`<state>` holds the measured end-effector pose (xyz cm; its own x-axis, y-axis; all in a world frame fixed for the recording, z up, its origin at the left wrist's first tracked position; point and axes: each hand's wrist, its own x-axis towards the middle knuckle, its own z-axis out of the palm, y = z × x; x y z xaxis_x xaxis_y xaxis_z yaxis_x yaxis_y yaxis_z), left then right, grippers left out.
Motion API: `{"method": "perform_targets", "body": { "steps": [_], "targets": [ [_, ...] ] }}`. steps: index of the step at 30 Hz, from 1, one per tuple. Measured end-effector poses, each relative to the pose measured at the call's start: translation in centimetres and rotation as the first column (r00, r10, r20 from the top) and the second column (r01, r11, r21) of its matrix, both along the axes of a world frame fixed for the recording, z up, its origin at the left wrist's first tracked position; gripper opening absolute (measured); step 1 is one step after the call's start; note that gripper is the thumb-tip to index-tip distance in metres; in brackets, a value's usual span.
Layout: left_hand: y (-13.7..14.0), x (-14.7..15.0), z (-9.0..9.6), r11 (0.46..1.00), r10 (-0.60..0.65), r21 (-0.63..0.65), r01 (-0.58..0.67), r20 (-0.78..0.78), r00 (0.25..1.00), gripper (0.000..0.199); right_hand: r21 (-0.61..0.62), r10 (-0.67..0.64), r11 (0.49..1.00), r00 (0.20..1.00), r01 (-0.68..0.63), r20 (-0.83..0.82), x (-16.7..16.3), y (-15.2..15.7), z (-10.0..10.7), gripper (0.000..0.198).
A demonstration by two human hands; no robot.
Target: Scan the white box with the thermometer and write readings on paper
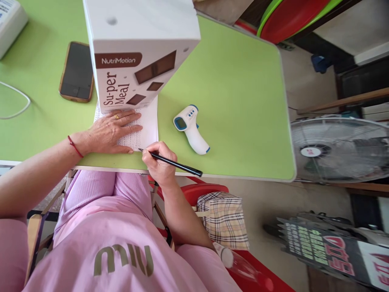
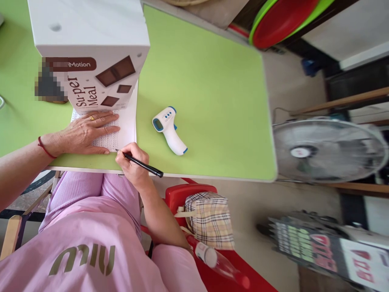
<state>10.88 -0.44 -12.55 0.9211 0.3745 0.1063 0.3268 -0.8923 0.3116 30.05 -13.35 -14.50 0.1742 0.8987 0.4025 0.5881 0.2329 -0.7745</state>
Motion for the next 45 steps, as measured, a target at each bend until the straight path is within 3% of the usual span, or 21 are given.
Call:
{"method": "perform_targets", "body": {
  "steps": [7,20,27,35,45],
  "targets": [
    [0.18,0.01,-0.26,1.0,-0.016,0.001,0.016,0.01,1.0,0.068,0.016,-0.085,0.996,0.996,0.085,-0.042,0.07,-0.2,-0.35,0.017],
    [0.3,-0.06,-0.51,1.0,-0.015,-0.023,0.015,0.026,1.0,0.069,0.015,-0.037,0.999,0.999,0.038,-0.039,0.04,-0.12,-0.3,0.017],
    [0.22,-0.07,-0.4,1.0,-0.009,-0.027,0.01,0.03,1.0,0.068,0.012,-0.088,0.996,0.994,0.089,-0.066,0.02,-0.28,-0.28,0.015],
    [0.1,0.0,-0.21,0.999,0.0,-0.04,0.001,0.025,1.0,0.067,-0.078,-0.085,0.994,0.994,0.08,-0.068,-0.04,-0.31,-0.33,0.019],
    [0.11,0.04,-0.16,0.999,-0.006,-0.037,0.005,0.0,1.0,0.068,-0.059,-0.072,0.996,0.996,0.068,-0.059,-0.05,-0.15,-0.28,0.018]
  ]
}}
